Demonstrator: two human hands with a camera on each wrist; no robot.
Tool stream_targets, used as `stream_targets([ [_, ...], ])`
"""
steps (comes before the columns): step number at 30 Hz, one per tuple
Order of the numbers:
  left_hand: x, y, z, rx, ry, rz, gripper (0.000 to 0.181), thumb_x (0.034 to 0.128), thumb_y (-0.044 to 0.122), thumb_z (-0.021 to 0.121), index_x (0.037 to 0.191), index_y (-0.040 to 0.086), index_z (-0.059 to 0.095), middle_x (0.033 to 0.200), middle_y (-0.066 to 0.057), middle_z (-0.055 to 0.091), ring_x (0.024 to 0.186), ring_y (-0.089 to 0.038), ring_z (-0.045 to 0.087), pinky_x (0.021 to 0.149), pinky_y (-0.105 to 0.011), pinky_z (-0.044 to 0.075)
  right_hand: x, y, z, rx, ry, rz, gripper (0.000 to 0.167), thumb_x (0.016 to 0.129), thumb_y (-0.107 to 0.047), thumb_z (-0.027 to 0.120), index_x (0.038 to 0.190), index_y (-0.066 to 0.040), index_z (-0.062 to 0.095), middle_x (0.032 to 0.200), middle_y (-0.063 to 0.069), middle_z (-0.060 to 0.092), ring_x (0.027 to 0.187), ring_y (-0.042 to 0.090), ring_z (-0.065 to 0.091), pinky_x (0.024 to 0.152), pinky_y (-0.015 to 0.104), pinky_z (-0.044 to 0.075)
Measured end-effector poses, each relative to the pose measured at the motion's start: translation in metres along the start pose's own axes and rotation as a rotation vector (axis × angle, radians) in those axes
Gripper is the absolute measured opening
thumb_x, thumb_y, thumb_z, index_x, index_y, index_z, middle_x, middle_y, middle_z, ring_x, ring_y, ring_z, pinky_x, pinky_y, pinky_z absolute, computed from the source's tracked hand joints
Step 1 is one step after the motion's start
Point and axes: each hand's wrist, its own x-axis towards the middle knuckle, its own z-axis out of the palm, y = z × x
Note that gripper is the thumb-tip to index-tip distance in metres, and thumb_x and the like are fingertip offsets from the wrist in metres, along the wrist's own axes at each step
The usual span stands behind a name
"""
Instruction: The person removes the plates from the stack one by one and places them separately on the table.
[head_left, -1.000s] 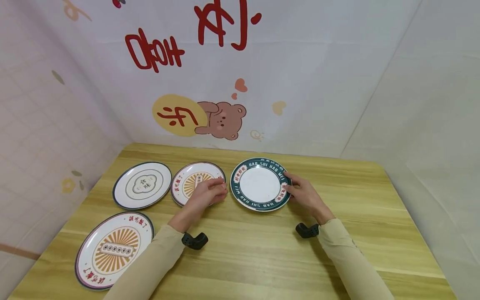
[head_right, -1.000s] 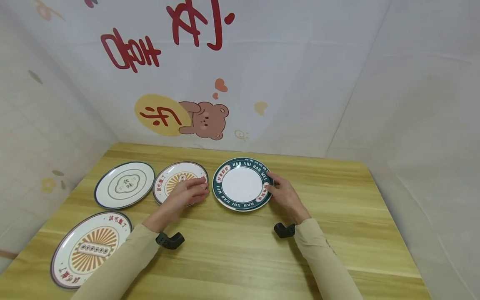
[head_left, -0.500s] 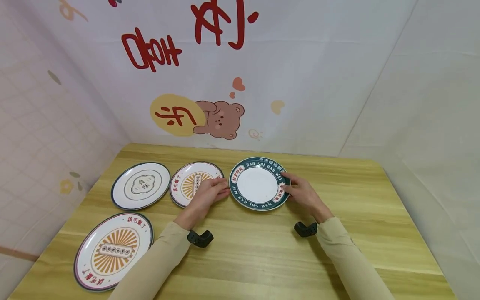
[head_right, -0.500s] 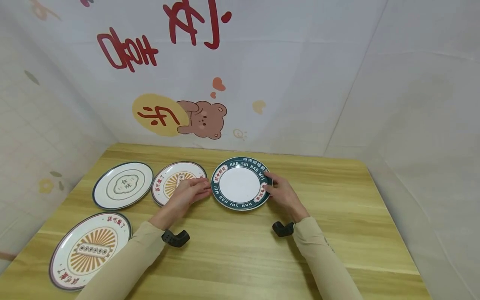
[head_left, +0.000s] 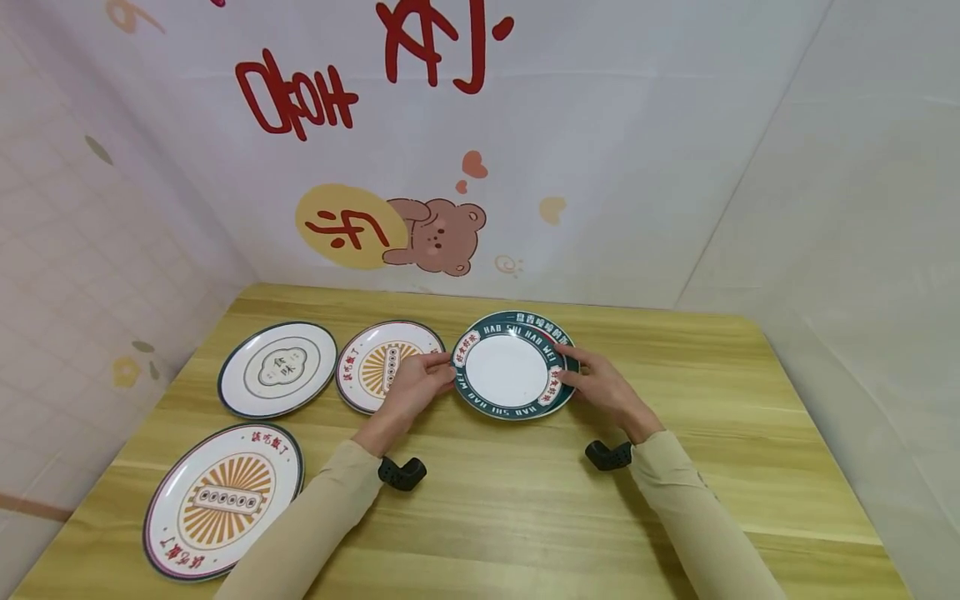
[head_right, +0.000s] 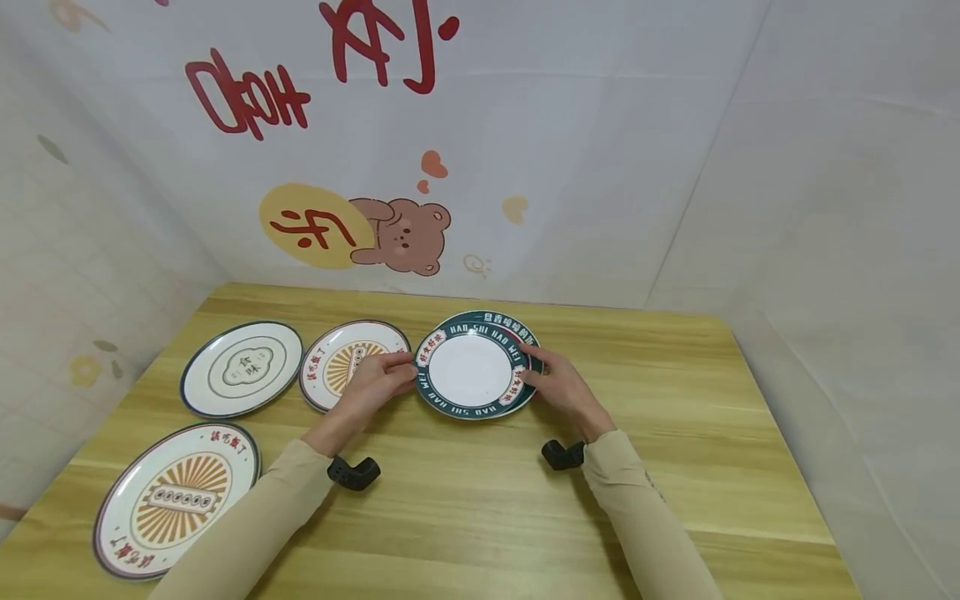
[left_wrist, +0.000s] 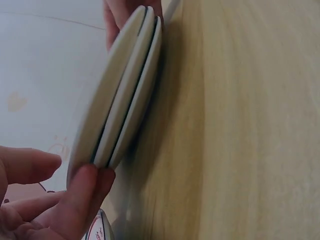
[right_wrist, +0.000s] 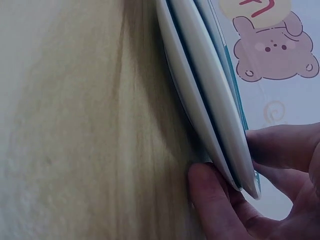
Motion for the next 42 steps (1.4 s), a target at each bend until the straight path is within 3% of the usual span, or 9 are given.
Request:
stream_targets([
  [4,0.001,-0.003,0.002,0.062,0.022,0.013,0.045,0.0979,-0.001,0.065,0.141,-0.010,0.056,0.131,-0.028,0.065,0.116,-0.033,0.068,0.085,-0.030,0.062,-0.001,0.001,-0.001,-0.012,-0.008,0.019,0.055,0.106,-0.015,0.059,0.159,-0.013,0.043,0.165,0.024,0.025,0.121,0.034,0.051,0.095,0.033,0.055],
  [8,0.001,-0.004,0.003,0.054,0.045,0.017,0.046,0.0948,-0.004,0.067,0.140,-0.009,0.058,0.128,-0.027,0.067,0.105,-0.030,0.071,0.080,-0.030,0.063,0.000,0.002,-0.001,-0.003,-0.009,0.027,0.054,0.107,-0.018,0.058,0.159,-0.015,0.043,0.163,0.024,0.028,0.121,0.034,0.051,0.097,0.036,0.055],
  [16,-0.002,0.000,0.001,0.097,0.081,0.028,0.045,0.0905,-0.004,0.069,0.135,-0.009,0.062,0.120,-0.025,0.070,0.091,-0.023,0.073,0.076,-0.032,0.064,0.001,0.004,-0.002,0.033,0.033,-0.008,0.053,0.110,-0.012,0.050,0.162,-0.015,0.038,0.147,0.031,0.045,0.108,0.030,0.060,0.089,0.034,0.059],
  [23,-0.007,0.002,-0.006,0.152,0.090,0.027,0.043,0.0876,-0.002,0.072,0.131,-0.005,0.068,0.112,-0.020,0.070,0.081,-0.018,0.072,0.077,-0.034,0.064,0.002,0.003,-0.003,0.116,0.041,-0.008,0.064,0.107,-0.003,0.050,0.165,-0.006,0.023,0.142,0.035,0.045,0.103,0.029,0.065,0.088,0.037,0.062],
  [31,-0.007,0.001,-0.016,0.036,0.099,-0.034,0.040,0.0905,-0.005,0.070,0.131,-0.001,0.068,0.114,-0.019,0.067,0.085,-0.018,0.068,0.074,-0.031,0.064,0.001,-0.001,-0.002,0.097,0.049,0.024,0.059,0.108,-0.004,0.050,0.163,-0.003,0.029,0.141,0.032,0.048,0.105,0.029,0.064,0.091,0.040,0.061],
  [37,-0.008,0.003,-0.021,-0.069,0.100,-0.048,0.040,0.0903,-0.007,0.071,0.130,-0.001,0.069,0.109,-0.018,0.067,0.076,-0.014,0.068,0.069,-0.029,0.064,0.001,-0.001,-0.001,0.091,0.043,0.021,0.058,0.108,-0.004,0.049,0.162,-0.002,0.029,0.143,0.033,0.047,0.110,0.032,0.063,0.093,0.039,0.060],
  [42,-0.013,0.005,-0.028,-0.075,0.096,-0.066,0.039,0.0904,-0.005,0.071,0.129,0.001,0.071,0.107,-0.018,0.070,0.069,-0.013,0.069,0.067,-0.029,0.064,0.001,0.000,-0.001,0.090,0.043,0.018,0.059,0.107,-0.004,0.049,0.162,-0.002,0.029,0.144,0.033,0.047,0.112,0.034,0.063,0.093,0.041,0.060],
])
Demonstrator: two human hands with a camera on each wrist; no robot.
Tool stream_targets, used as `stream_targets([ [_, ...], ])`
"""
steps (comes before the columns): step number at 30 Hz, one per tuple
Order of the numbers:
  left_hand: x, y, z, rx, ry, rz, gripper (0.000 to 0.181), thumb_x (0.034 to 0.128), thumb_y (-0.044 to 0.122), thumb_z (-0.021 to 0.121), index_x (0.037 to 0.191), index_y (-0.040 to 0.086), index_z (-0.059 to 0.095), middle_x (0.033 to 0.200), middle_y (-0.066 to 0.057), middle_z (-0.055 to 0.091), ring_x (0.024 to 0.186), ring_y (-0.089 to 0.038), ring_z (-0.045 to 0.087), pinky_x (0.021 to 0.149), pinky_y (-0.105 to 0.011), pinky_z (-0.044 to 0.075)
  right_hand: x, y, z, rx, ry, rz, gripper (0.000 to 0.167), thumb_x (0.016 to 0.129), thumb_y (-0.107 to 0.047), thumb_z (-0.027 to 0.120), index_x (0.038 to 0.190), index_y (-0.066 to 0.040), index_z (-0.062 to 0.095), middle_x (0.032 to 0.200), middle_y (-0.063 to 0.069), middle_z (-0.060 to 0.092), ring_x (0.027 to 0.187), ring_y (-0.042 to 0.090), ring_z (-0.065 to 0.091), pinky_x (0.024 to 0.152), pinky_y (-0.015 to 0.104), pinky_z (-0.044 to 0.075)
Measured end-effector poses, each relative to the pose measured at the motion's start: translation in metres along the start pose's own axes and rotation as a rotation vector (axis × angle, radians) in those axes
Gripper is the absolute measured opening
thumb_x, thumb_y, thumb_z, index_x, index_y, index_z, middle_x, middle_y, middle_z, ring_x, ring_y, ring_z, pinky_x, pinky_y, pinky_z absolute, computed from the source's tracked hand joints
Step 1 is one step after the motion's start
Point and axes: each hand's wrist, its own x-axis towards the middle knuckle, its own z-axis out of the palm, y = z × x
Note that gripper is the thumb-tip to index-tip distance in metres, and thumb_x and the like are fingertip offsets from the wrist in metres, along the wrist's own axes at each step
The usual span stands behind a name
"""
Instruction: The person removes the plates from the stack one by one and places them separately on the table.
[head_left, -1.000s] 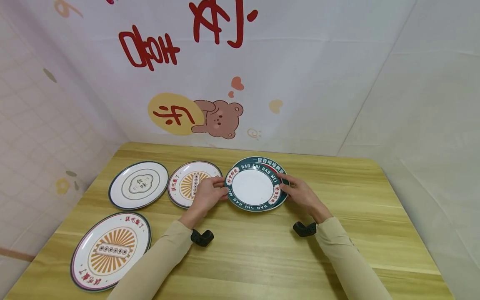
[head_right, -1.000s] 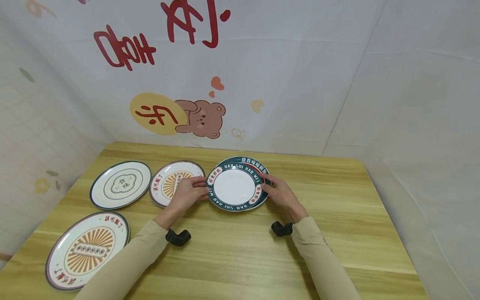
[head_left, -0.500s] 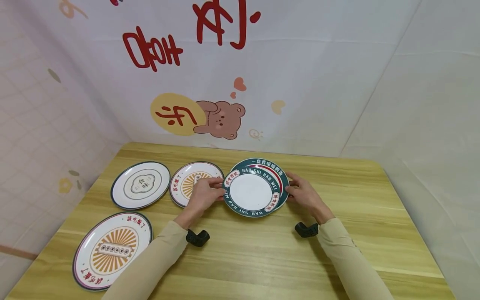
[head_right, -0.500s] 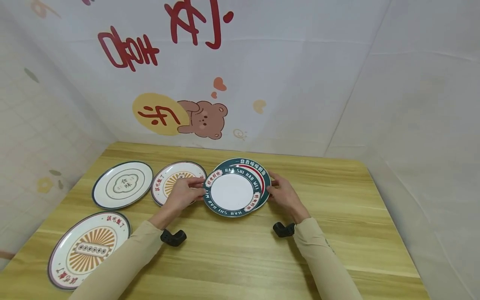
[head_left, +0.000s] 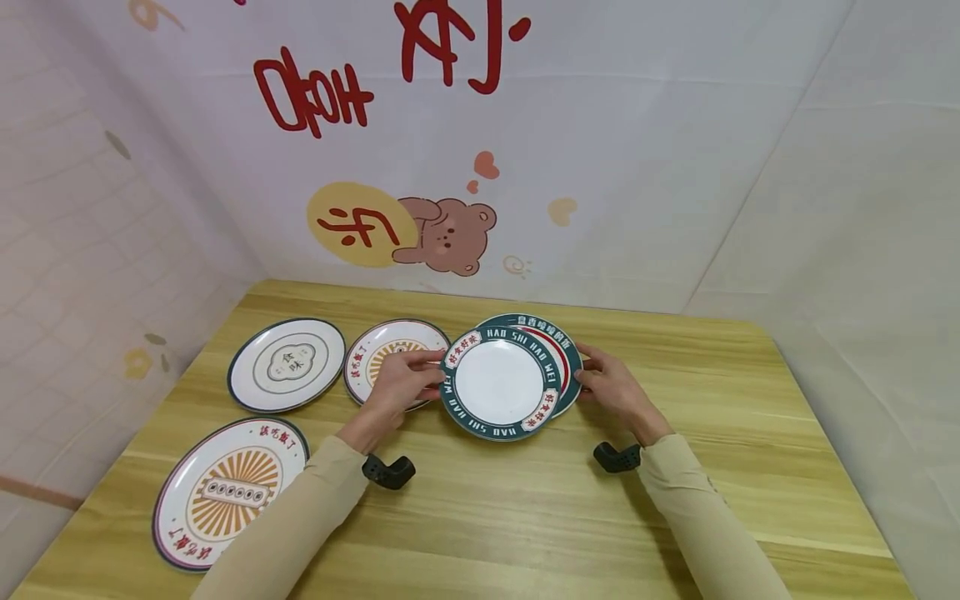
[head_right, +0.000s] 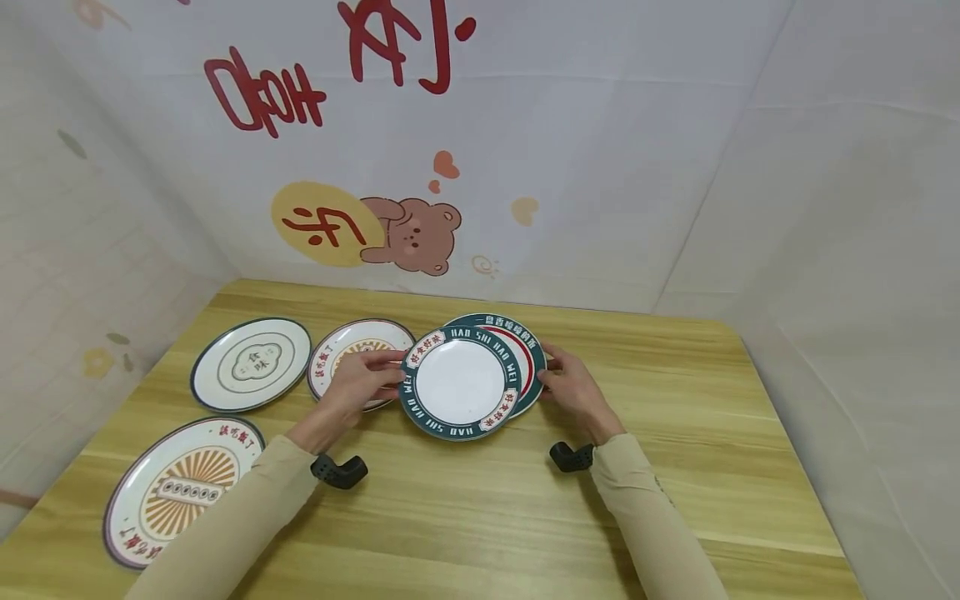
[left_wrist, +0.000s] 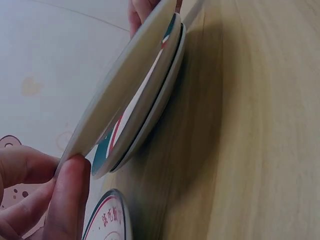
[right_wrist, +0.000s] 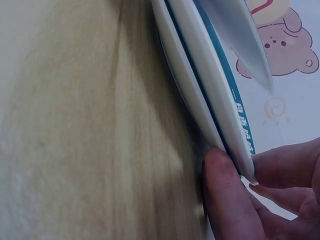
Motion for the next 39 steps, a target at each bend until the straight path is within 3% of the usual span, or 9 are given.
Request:
stream_targets([
  [12,-0.009,0.004,-0.022,0.041,-0.025,0.036,0.037,0.0900,0.000,0.072,0.126,-0.004,0.070,0.101,-0.016,0.074,0.070,-0.012,0.070,0.064,-0.026,0.063,0.000,-0.002,-0.005,-0.031,0.018,0.022,0.057,0.108,-0.006,0.050,0.162,-0.003,0.030,0.142,0.032,0.047,0.109,0.033,0.062,0.092,0.040,0.061],
  [22,-0.027,0.002,-0.050,0.067,-0.103,0.035,0.034,0.0912,-0.003,0.070,0.123,-0.014,0.067,0.112,-0.022,0.071,0.079,-0.013,0.070,0.070,-0.030,0.064,0.004,-0.003,-0.003,-0.045,0.004,0.026,0.058,0.108,-0.006,0.051,0.162,-0.005,0.032,0.143,0.030,0.047,0.108,0.033,0.062,0.094,0.041,0.060],
  [30,-0.040,0.006,-0.075,0.187,-0.099,0.043,0.034,0.0928,0.003,0.072,0.124,-0.009,0.070,0.115,-0.019,0.071,0.086,-0.013,0.068,0.076,-0.033,0.064,0.005,-0.006,-0.005,-0.038,-0.013,0.019,0.058,0.108,-0.006,0.050,0.163,-0.006,0.030,0.144,0.030,0.047,0.109,0.032,0.062,0.092,0.039,0.061],
  [39,-0.053,-0.006,-0.093,0.265,-0.113,0.011,0.032,0.0933,0.007,0.074,0.122,-0.007,0.072,0.110,-0.014,0.074,0.086,-0.018,0.066,0.072,-0.032,0.062,0.003,-0.004,-0.005,-0.059,-0.022,0.030,0.059,0.108,-0.008,0.052,0.163,-0.007,0.030,0.144,0.028,0.048,0.110,0.033,0.062,0.094,0.040,0.060],
])
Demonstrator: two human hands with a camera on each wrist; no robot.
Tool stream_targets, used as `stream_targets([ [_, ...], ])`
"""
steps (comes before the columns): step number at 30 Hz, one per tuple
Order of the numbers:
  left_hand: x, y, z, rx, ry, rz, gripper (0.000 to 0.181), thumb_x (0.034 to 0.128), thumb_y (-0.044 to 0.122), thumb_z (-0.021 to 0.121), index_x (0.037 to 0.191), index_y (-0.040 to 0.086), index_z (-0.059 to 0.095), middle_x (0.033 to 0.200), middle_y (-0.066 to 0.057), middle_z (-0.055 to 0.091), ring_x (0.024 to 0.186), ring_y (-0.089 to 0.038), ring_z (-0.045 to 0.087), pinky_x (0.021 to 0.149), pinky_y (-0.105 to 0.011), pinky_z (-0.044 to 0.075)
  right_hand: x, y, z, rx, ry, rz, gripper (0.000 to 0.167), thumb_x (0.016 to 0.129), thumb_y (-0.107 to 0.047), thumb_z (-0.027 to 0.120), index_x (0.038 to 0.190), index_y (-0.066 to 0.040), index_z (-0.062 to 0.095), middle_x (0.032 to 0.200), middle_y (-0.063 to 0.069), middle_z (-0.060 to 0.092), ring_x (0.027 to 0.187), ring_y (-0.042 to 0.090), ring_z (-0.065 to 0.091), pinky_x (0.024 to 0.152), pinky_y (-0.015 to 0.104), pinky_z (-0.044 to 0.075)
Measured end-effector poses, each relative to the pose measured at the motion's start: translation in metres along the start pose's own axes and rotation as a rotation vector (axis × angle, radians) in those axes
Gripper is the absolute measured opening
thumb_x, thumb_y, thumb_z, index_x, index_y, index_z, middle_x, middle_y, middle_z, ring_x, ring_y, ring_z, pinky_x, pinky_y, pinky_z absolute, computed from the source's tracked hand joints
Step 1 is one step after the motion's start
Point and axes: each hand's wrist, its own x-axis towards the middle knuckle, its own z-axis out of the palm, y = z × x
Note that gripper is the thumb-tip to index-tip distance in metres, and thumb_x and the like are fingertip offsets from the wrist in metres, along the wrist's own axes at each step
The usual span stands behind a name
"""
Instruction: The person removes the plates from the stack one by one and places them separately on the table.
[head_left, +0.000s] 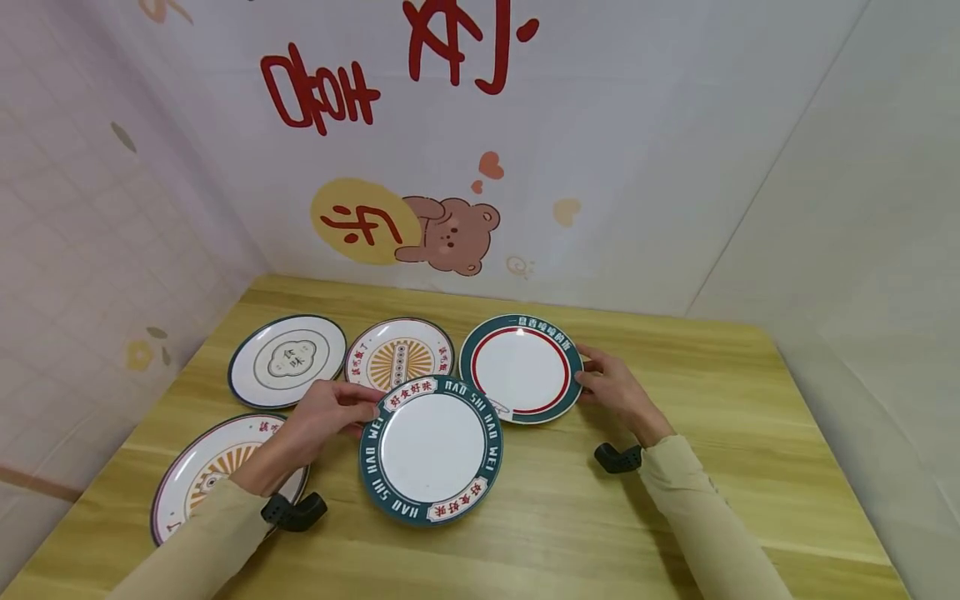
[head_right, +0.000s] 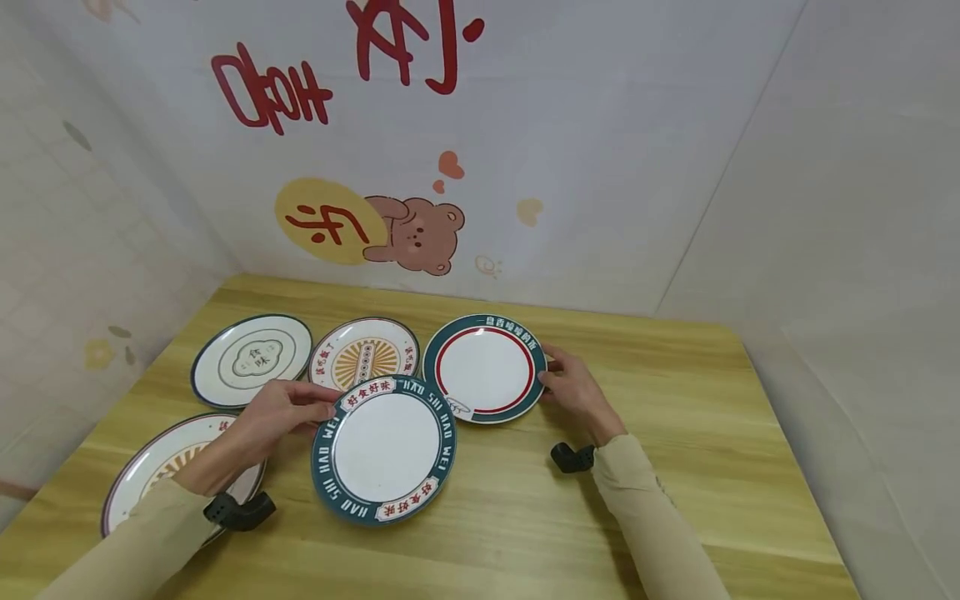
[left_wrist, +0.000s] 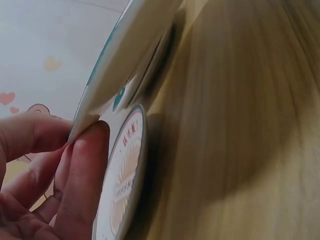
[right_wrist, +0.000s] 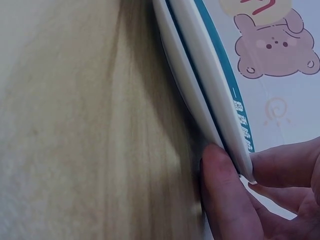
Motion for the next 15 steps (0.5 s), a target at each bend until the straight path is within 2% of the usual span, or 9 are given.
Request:
stream_targets([
  [4,-0.007,-0.006,-0.004,0.032,-0.008,-0.024,0.031,0.0937,0.009,0.074,0.121,-0.005,0.073,0.109,-0.013,0.074,0.086,-0.020,0.065,0.072,-0.033,0.062,-0.002,0.002,0.001,0.007,-0.001,-0.002,0.059,0.108,-0.008,0.051,0.163,-0.007,0.030,0.146,0.029,0.047,0.111,0.033,0.062,0.094,0.041,0.060],
  [15,-0.015,-0.015,-0.023,0.086,-0.036,-0.016,0.034,0.0930,0.012,0.076,0.122,-0.004,0.073,0.112,-0.013,0.072,0.087,-0.021,0.066,0.071,-0.034,0.061,0.000,0.001,0.001,0.011,0.004,0.013,0.059,0.108,-0.008,0.052,0.163,-0.008,0.031,0.144,0.028,0.047,0.109,0.033,0.061,0.093,0.040,0.060],
])
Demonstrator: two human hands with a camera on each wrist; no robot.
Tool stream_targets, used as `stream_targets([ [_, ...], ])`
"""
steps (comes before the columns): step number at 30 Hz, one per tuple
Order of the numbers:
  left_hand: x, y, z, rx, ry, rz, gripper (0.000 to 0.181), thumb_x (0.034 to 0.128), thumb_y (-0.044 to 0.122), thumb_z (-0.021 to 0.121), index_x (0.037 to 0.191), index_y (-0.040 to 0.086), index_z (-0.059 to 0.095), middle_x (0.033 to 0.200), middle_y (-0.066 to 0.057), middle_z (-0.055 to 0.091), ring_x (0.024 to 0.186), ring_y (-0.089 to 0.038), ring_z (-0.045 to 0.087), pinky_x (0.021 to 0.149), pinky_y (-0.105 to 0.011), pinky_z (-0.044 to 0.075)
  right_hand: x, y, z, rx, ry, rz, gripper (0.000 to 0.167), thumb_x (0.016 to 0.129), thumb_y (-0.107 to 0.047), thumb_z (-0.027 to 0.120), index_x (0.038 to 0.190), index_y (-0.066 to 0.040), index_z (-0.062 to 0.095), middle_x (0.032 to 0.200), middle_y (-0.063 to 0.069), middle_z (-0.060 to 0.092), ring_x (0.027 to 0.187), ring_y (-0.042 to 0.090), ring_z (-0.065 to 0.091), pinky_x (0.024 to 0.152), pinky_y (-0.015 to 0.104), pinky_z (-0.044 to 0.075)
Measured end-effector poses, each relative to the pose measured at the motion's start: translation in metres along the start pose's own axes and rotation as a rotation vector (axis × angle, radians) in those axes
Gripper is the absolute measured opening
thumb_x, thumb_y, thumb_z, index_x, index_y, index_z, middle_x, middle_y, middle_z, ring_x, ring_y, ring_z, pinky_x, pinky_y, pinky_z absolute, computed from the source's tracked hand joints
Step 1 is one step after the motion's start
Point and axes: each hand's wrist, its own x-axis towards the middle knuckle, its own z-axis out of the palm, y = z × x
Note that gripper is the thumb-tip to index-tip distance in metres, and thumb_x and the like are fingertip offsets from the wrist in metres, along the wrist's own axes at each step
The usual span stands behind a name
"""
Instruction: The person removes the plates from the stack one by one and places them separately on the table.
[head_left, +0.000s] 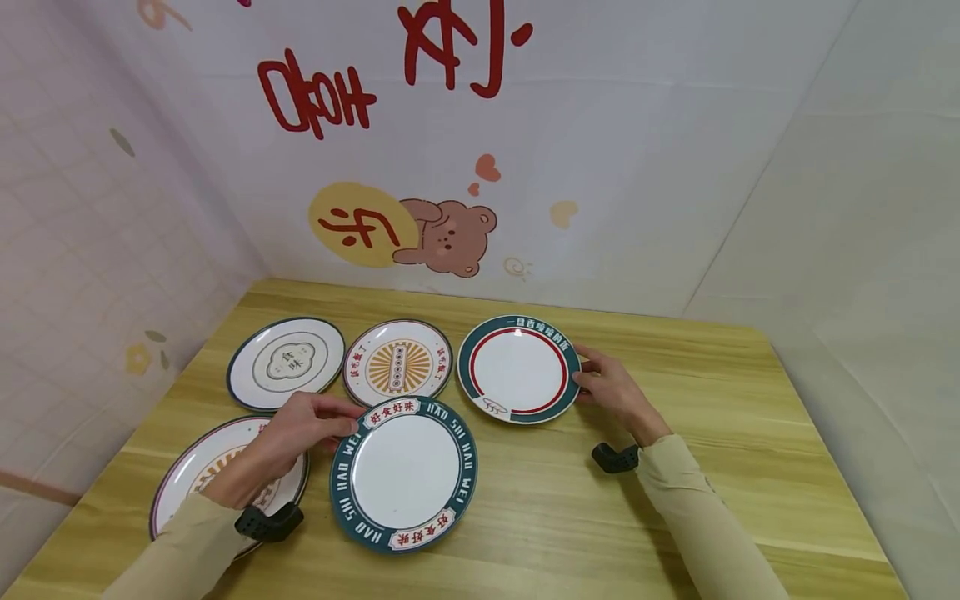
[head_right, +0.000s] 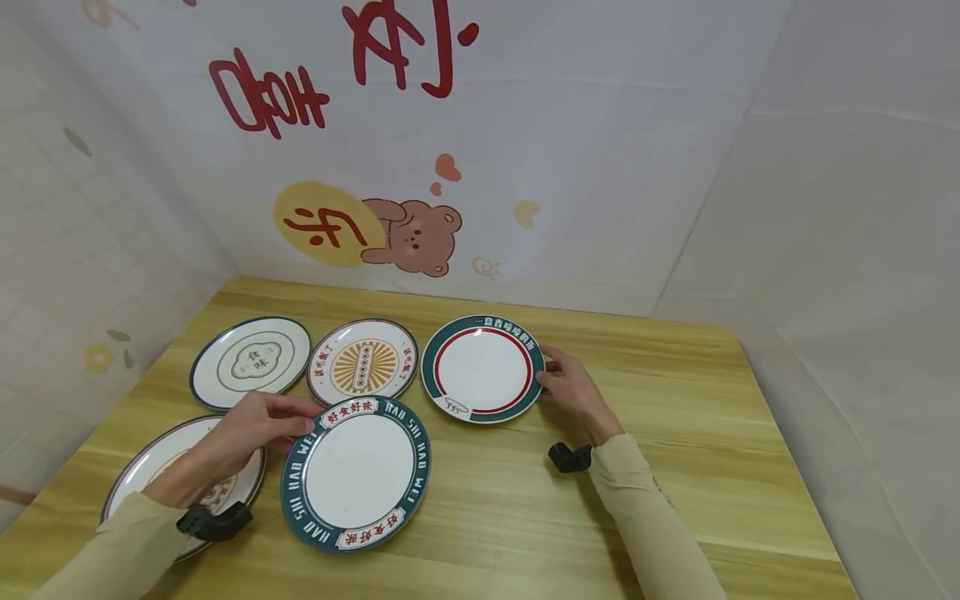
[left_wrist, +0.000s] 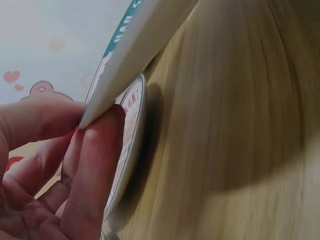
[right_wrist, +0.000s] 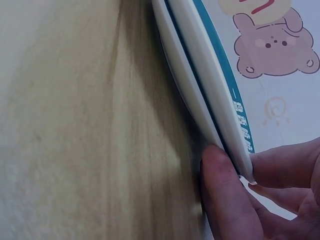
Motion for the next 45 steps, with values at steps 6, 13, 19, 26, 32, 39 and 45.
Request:
stream_targets([
  [6,-0.003,-0.008,-0.011,-0.021,-0.042,-0.014,0.033,0.0925,0.010,0.075,0.121,-0.006,0.072,0.107,-0.013,0.073,0.087,-0.023,0.070,0.070,-0.034,0.063,0.000,0.001,0.001,0.011,0.002,-0.006,0.059,0.108,-0.006,0.051,0.163,-0.007,0.031,0.144,0.029,0.048,0.111,0.033,0.061,0.092,0.038,0.061],
  [13,-0.001,-0.013,-0.017,0.007,-0.087,-0.023,0.035,0.0932,0.010,0.075,0.123,-0.007,0.071,0.107,-0.014,0.074,0.086,-0.025,0.071,0.071,-0.035,0.063,-0.001,0.001,0.002,0.033,0.000,-0.036,0.057,0.108,-0.004,0.050,0.162,-0.003,0.031,0.142,0.031,0.048,0.110,0.034,0.062,0.094,0.042,0.060],
  [19,0.001,-0.014,-0.020,0.053,-0.087,-0.039,0.032,0.0936,0.009,0.075,0.122,-0.006,0.072,0.105,-0.012,0.075,0.085,-0.022,0.070,0.071,-0.034,0.063,-0.002,0.000,0.002,0.039,0.002,-0.051,0.057,0.107,-0.002,0.049,0.161,-0.001,0.031,0.140,0.032,0.048,0.110,0.033,0.062,0.094,0.044,0.060],
  [26,0.004,-0.016,-0.019,0.113,-0.113,-0.003,0.030,0.0938,0.007,0.074,0.121,-0.005,0.073,0.105,-0.013,0.075,0.086,-0.022,0.068,0.069,-0.034,0.062,-0.002,-0.001,0.004,0.032,0.002,-0.041,0.057,0.108,-0.003,0.049,0.161,-0.002,0.031,0.141,0.032,0.048,0.111,0.034,0.062,0.095,0.044,0.059],
  [32,0.009,-0.012,-0.017,0.219,-0.112,-0.017,0.028,0.0940,0.007,0.074,0.120,-0.002,0.075,0.108,-0.011,0.075,0.087,-0.021,0.067,0.073,-0.033,0.062,-0.003,-0.002,0.003,0.025,0.011,-0.025,0.057,0.108,-0.004,0.049,0.162,-0.004,0.031,0.141,0.031,0.048,0.111,0.034,0.061,0.095,0.043,0.060],
  [39,0.013,-0.009,-0.015,0.322,-0.096,0.011,0.025,0.0925,0.008,0.077,0.117,0.001,0.077,0.108,-0.009,0.075,0.091,-0.020,0.065,0.079,-0.034,0.058,-0.004,-0.003,0.001,0.046,0.005,-0.037,0.058,0.107,-0.004,0.050,0.162,-0.002,0.030,0.141,0.032,0.048,0.111,0.034,0.061,0.096,0.046,0.059],
  [45,0.008,-0.006,-0.020,0.374,-0.093,0.049,0.024,0.0944,0.014,0.076,0.117,0.006,0.078,0.111,-0.008,0.075,0.097,-0.020,0.065,0.084,-0.034,0.057,-0.002,0.000,0.002,0.042,0.005,-0.043,0.056,0.107,-0.003,0.050,0.161,-0.002,0.033,0.139,0.032,0.050,0.109,0.032,0.062,0.094,0.042,0.060],
])
